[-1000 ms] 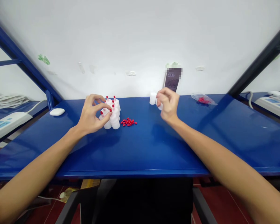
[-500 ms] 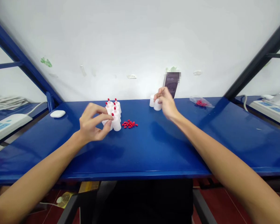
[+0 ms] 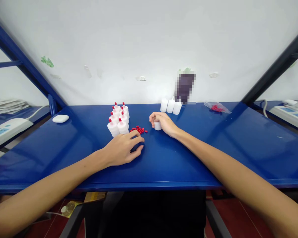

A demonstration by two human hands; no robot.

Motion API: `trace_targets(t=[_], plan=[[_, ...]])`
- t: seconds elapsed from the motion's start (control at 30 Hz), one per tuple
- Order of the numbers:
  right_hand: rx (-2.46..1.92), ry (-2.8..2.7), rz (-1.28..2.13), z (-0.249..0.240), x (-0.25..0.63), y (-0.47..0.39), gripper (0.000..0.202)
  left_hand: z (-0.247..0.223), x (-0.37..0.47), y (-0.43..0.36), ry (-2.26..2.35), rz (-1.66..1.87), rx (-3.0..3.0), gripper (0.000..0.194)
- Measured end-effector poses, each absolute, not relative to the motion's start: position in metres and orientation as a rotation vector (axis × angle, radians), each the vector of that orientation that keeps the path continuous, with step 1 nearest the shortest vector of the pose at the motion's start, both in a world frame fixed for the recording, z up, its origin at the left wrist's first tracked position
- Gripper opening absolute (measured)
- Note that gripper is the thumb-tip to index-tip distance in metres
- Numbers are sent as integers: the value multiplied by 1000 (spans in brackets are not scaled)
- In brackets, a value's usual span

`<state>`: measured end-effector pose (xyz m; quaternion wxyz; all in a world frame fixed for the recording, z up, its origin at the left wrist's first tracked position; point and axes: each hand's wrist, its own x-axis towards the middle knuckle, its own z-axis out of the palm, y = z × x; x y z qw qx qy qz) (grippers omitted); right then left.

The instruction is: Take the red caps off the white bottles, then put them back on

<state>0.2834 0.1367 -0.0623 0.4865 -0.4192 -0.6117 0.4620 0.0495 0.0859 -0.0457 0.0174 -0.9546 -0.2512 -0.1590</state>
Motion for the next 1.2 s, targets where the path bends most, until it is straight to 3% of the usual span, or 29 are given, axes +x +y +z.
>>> trace_targets(t=[0.2,0.4,0.5,1.2], plan=[[-1082,-1471,1043,-54,280,123,10,-45,50,92,-899,-432,-3027,24],[-1558,-2247,194,-36,268,101,17,-49,50,95,-950,-268,-3037,33],[-1666,-2411,44,-34,264,98,24,-49,50,97,-996,-253,-3024,37],[-1524,-2296,139,-41,269,103,21,-34,36,111,-996,-106,-3092,45]])
